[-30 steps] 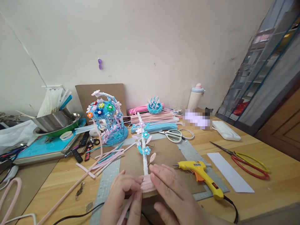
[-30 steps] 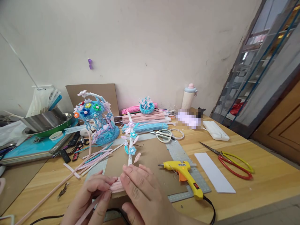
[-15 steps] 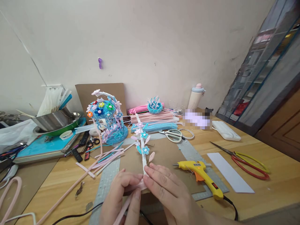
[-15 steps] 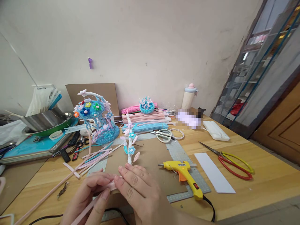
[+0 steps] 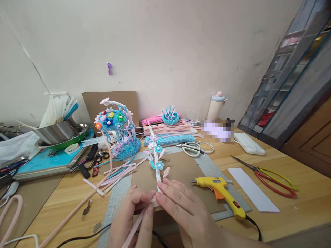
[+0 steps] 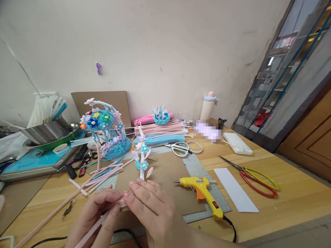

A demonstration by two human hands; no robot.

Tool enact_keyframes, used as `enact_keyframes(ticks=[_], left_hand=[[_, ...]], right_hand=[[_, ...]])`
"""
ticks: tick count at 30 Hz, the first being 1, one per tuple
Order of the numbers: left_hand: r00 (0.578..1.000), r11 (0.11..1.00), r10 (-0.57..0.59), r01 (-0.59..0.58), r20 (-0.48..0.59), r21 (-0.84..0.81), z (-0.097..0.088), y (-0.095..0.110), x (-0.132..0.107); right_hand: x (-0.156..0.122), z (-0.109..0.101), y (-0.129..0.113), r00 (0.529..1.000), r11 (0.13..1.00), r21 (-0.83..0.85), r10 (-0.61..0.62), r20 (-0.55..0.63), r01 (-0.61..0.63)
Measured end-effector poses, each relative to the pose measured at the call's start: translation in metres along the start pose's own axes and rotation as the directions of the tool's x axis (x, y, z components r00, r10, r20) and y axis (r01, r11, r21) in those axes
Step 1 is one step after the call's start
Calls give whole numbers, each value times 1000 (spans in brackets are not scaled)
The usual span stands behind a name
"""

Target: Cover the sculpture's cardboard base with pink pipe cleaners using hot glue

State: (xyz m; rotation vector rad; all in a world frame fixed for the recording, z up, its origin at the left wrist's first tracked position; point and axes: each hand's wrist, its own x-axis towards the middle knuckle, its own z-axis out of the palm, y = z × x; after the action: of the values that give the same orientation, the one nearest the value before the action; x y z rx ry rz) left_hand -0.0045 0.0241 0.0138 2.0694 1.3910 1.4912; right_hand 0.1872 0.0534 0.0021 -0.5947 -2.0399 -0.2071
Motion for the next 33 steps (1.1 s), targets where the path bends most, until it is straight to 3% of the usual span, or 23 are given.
enact_keyframes(ticks=[23, 29, 33], left_hand=[[1000, 1000, -9, 9, -16, -14, 1, -2, 0], [976, 982, -161, 143, -150, -123, 15, 13, -7], [969, 979, -171, 146, -176, -144, 17, 15, -7]], right_hand=[[-1, 0, 1, 1000, 1000, -20, -16, 8, 16], [-8, 9, 0, 998, 1000, 5, 0, -60, 1], [-4, 5, -1, 1000, 1000, -15, -25, -17, 24]])
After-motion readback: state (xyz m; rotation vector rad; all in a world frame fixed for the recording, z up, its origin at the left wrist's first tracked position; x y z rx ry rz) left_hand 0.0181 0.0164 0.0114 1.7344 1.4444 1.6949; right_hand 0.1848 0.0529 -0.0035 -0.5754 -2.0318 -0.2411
